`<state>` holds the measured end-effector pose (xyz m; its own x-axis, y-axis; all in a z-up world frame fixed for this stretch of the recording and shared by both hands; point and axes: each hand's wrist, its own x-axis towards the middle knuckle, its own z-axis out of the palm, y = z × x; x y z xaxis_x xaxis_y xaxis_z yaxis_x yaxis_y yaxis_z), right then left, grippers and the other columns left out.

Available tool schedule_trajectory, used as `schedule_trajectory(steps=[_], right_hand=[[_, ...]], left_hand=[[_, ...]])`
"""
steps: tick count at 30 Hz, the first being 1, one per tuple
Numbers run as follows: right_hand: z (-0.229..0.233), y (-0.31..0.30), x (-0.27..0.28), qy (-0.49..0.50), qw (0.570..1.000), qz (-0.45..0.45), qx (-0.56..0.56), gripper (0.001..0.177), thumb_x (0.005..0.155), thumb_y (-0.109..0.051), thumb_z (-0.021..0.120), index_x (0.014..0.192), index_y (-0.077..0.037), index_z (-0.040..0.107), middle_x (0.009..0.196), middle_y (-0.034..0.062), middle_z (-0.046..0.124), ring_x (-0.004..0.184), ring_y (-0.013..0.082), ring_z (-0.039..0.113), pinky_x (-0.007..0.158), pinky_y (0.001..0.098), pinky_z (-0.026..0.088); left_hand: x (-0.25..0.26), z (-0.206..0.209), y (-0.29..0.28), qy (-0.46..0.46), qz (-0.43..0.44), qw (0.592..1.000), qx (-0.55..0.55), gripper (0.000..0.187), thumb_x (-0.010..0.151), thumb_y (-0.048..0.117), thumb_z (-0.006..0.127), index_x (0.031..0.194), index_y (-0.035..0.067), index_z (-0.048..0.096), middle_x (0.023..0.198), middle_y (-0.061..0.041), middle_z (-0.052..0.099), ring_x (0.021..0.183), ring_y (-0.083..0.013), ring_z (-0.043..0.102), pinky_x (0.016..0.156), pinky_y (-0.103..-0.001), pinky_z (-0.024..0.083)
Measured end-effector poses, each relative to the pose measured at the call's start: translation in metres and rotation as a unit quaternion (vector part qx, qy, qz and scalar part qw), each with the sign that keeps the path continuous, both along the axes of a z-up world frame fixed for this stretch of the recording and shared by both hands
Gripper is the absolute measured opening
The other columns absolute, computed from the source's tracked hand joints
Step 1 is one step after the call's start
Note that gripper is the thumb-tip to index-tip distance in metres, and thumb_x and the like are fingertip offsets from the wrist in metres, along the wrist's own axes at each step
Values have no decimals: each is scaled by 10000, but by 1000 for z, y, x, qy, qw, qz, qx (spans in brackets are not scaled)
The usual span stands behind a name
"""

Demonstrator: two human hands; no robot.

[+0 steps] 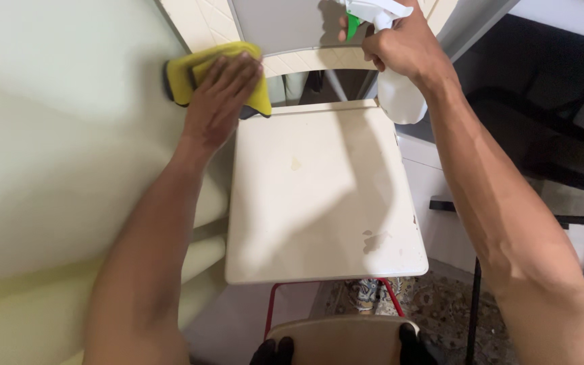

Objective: The person cleans a white wooden chair by spraying it with a cleaning solution from a bottle and wiping the backrest and frame with a cloth.

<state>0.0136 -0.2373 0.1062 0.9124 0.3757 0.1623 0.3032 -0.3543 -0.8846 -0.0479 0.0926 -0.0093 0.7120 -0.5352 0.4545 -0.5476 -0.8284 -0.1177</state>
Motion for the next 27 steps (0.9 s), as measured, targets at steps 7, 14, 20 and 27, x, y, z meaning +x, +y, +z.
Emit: schedule_trajectory(steps=[7, 14, 20, 27], right_hand=[[10, -5, -3, -28, 999, 10, -11, 426, 682, 80, 551, 1060, -13, 722, 933, 49, 744, 570, 115, 591, 455, 270, 456], [13, -28, -11, -11, 999, -20, -33, 436, 681, 70, 554, 1043, -49, 765, 890, 22, 752, 523, 104, 577, 459, 271, 459], [10, -41, -11, 8, 999, -20, -34, 442, 710, 57, 542, 1070, -58, 771, 825, 45, 729, 520, 105, 570, 470, 265, 453], [14, -39, -15, 4, 1000, -9, -23, 486, 657, 58, 532, 1067, -62, 765, 884, 11, 761, 516, 94, 568, 449, 253, 459]], left_hand=[[-1, 9, -13, -37, 102, 994, -31, 743, 913, -186, 451, 1608, 67, 390, 1672, -66, 406, 1558, -263, 324, 1313, -450, 242], [14, 13, -34, -84, 123, 987, -58, 797, 906, -239, 427, 1628, 92, 365, 1705, -54, 354, 1590, -261, 297, 1344, -455, 218], [42, 45, -49, -116, 112, 978, -135, 668, 963, -145, 552, 1605, -14, 426, 1635, -265, 363, 1550, -445, 304, 1307, -553, 267], [78, 70, -51, -226, 94, 942, -231, 229, 971, -13, 656, 1192, -60, 619, 1200, -295, 537, 1128, -481, 520, 954, -537, 464]])
